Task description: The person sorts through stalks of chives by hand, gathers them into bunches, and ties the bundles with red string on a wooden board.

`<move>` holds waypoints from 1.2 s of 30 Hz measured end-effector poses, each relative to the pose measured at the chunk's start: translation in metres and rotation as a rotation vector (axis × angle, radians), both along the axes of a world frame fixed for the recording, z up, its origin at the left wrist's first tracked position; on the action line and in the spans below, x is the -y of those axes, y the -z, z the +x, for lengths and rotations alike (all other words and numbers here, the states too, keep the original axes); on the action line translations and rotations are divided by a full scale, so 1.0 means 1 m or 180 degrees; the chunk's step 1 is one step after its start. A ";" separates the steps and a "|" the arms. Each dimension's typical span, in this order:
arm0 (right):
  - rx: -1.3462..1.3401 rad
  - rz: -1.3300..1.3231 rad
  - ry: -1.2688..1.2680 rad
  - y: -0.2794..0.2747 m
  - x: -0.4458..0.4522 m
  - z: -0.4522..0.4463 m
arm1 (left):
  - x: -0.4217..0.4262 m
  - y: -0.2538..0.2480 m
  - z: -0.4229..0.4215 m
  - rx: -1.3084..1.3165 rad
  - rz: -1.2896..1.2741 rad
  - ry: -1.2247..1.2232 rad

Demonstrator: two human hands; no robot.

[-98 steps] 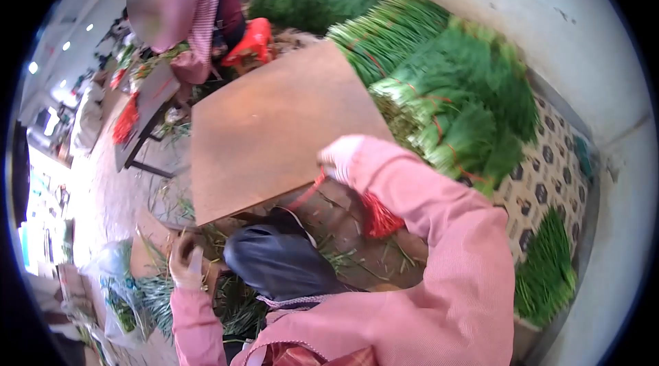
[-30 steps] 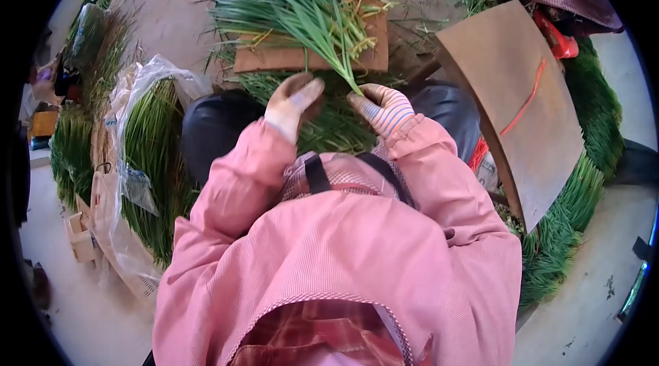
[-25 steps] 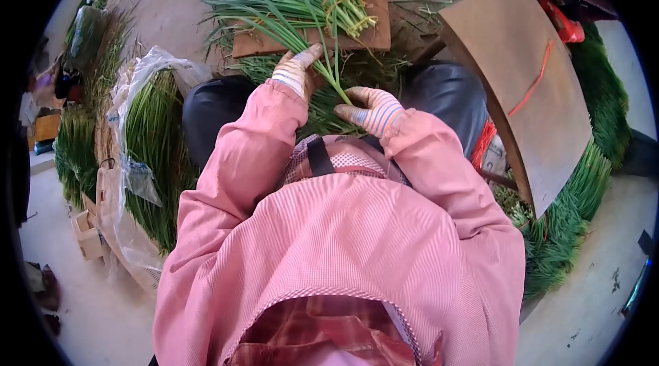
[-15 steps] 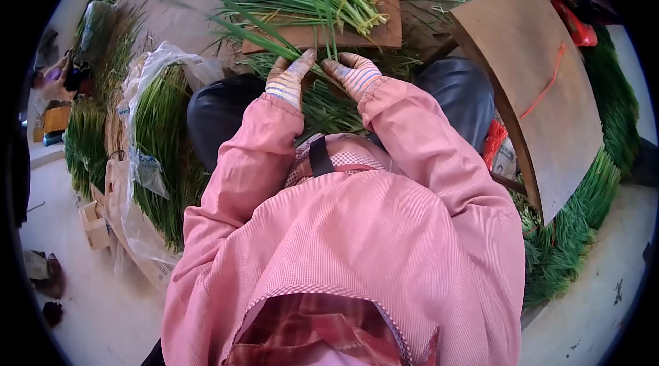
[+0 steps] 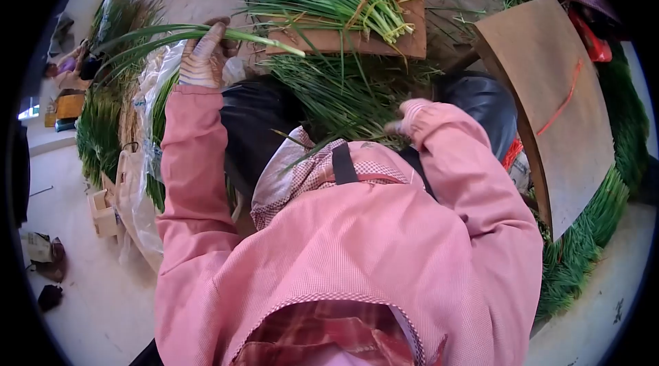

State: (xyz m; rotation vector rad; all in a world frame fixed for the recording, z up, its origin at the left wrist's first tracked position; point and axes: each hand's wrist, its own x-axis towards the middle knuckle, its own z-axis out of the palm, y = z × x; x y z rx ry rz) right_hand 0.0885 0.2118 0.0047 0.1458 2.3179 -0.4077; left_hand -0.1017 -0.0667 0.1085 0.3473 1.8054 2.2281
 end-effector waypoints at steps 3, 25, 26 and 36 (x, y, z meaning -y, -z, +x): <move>-0.1237 -0.1280 0.1006 -0.011 -0.009 -0.011 | -0.012 0.005 0.001 0.0246 0.0167 0.0869; -0.1415 -0.3844 0.2988 0.026 0.060 -0.032 | -0.085 0.131 0.075 0.1740 0.0436 0.0051; -0.1804 -0.3815 0.2831 0.029 0.060 -0.035 | -0.092 0.094 0.083 0.2283 0.0251 -0.0308; -0.2245 -0.5033 0.1780 0.001 0.070 -0.033 | -0.081 0.104 0.033 0.2773 0.0598 -0.0406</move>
